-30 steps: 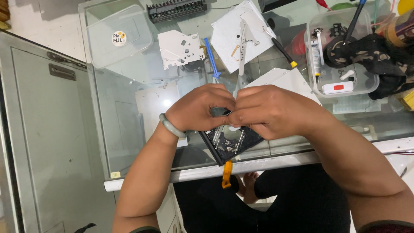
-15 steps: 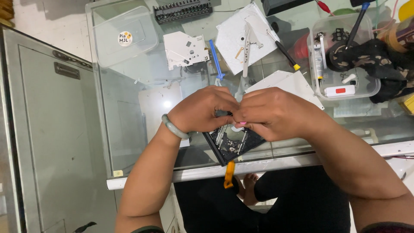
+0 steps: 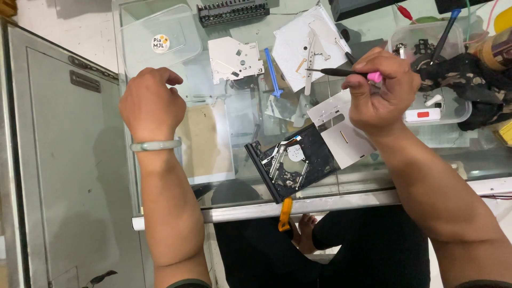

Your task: Tightening small screws on an electronic chassis using a precision screwdriver on a repair bench.

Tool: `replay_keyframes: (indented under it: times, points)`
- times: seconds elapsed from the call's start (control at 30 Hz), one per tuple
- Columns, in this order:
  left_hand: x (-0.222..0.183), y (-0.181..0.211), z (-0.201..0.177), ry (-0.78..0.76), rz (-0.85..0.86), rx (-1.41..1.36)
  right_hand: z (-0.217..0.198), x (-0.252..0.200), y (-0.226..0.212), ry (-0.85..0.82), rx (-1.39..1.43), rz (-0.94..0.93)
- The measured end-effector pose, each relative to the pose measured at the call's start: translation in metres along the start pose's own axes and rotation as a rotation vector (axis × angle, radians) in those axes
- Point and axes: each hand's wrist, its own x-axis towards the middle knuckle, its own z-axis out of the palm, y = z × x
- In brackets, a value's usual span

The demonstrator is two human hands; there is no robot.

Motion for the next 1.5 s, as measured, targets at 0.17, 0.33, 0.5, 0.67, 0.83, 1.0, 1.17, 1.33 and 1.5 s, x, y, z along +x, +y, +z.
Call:
replay_keyframes:
  times: [0.17, 0.33, 0.5, 0.67, 0.83, 1.0, 1.17, 1.33, 1.5]
  points:
    - [-0.002, -0.014, -0.012, -0.172, -0.185, -0.077, 0.0, 0.005, -0.004, -0.008, -0.067, 0.013]
    - [0.002, -0.024, 0.001, -0.075, -0.208, -0.082, -0.007, 0.005, -0.002, 0.014, -0.226, -0.009]
    - [0.001, -0.024, 0.001, -0.067, -0.244, -0.085, -0.008, 0.002, 0.004, 0.042, -0.249, -0.055]
    - [0.003, -0.022, 0.007, -0.058, -0.225, -0.12, -0.011, 0.004, 0.005, 0.061, -0.312, -0.074]
    - [0.007, -0.018, 0.012, -0.123, -0.219, -0.1, -0.006, 0.007, 0.004, 0.135, -0.179, 0.032]
    - [0.009, -0.012, 0.013, -0.172, -0.233, -0.107, -0.008, 0.008, 0.007, 0.164, -0.188, 0.042]
    - [0.009, -0.016, 0.02, -0.127, -0.199, -0.122, -0.009, 0.008, 0.005, 0.134, -0.231, 0.03]
    - [0.01, -0.018, 0.026, -0.088, -0.165, -0.099, -0.01, 0.009, 0.004, 0.144, -0.234, 0.037]
    - [0.01, -0.021, 0.031, -0.072, -0.145, -0.057, -0.012, 0.011, 0.004, 0.173, -0.264, 0.069]
